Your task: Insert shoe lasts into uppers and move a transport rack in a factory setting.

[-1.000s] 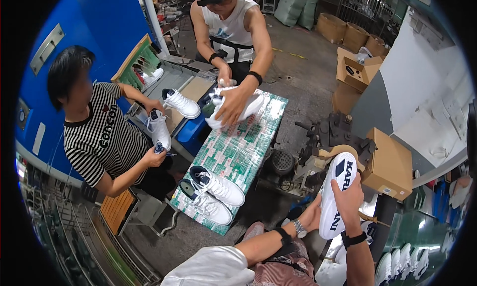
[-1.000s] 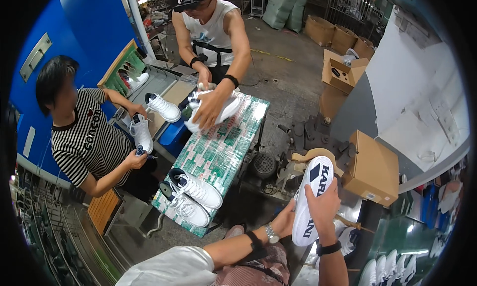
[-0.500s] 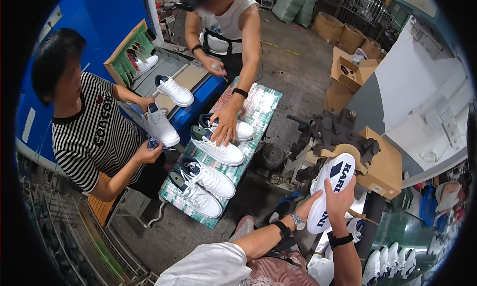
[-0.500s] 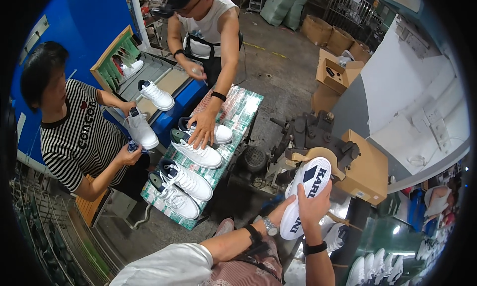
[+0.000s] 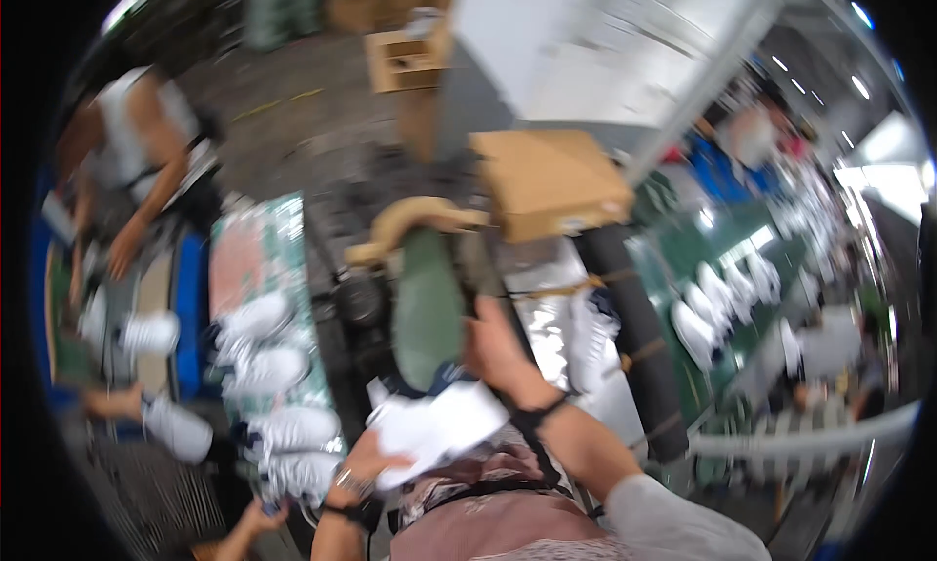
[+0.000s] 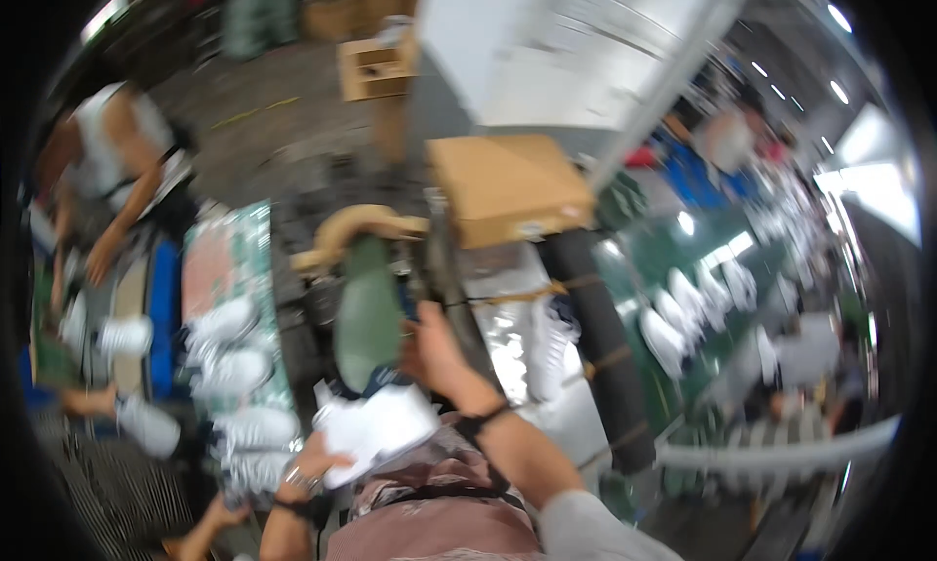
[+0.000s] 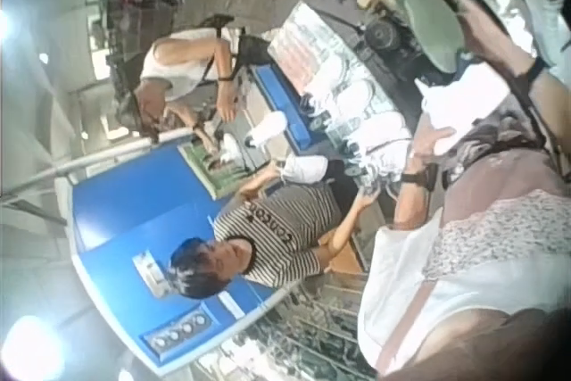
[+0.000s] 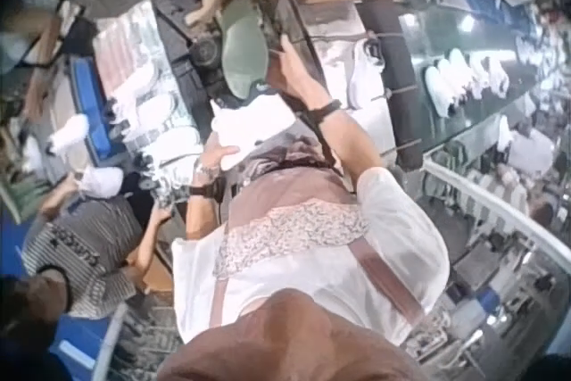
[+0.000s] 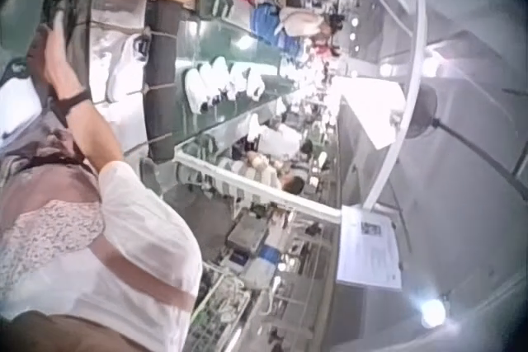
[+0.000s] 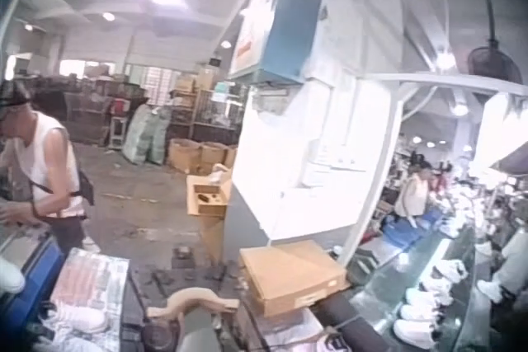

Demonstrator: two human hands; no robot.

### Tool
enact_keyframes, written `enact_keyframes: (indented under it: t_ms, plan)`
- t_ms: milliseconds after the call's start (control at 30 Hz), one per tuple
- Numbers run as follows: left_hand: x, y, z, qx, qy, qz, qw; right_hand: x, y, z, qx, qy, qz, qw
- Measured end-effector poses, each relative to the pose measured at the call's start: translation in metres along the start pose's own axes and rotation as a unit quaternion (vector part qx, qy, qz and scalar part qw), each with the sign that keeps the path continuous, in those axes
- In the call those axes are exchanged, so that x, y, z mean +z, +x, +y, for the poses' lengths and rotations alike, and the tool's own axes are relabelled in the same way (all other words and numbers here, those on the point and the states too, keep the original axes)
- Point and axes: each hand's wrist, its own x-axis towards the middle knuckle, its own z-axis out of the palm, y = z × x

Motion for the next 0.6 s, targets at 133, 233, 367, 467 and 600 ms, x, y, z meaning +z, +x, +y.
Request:
enact_keyframes:
  t_ms: [133, 233, 367, 467, 600]
  plan:
    - [0.018, -0.02, 0.004, -0.027, 0.094, 0.009, 0.995, 0.01, 0.015, -0.008, -0.051, 0.163, -0.156, 0.973]
    - [0.026, 0.006, -0.022, -0.071, 0.204, 0.052, 0.975, -0.003, -0.013, -0.006, -0.073, 0.199, -0.196, 0.957]
    - [0.076, 0.109, -0.02, 0.048, 0.353, 0.193, 0.914, -0.074, -0.065, 0.008, -0.193, 0.135, -0.116, 0.965]
    - [0.127, 0.21, -0.028, 0.119, 0.36, 0.25, 0.891, -0.144, -0.154, 0.002, -0.273, 0.073, -0.081, 0.956]
    - [0.211, 0.316, -0.029, 0.161, 0.575, 0.098, 0.796, -0.236, -0.257, 0.044, -0.355, -0.114, 0.261, 0.891]
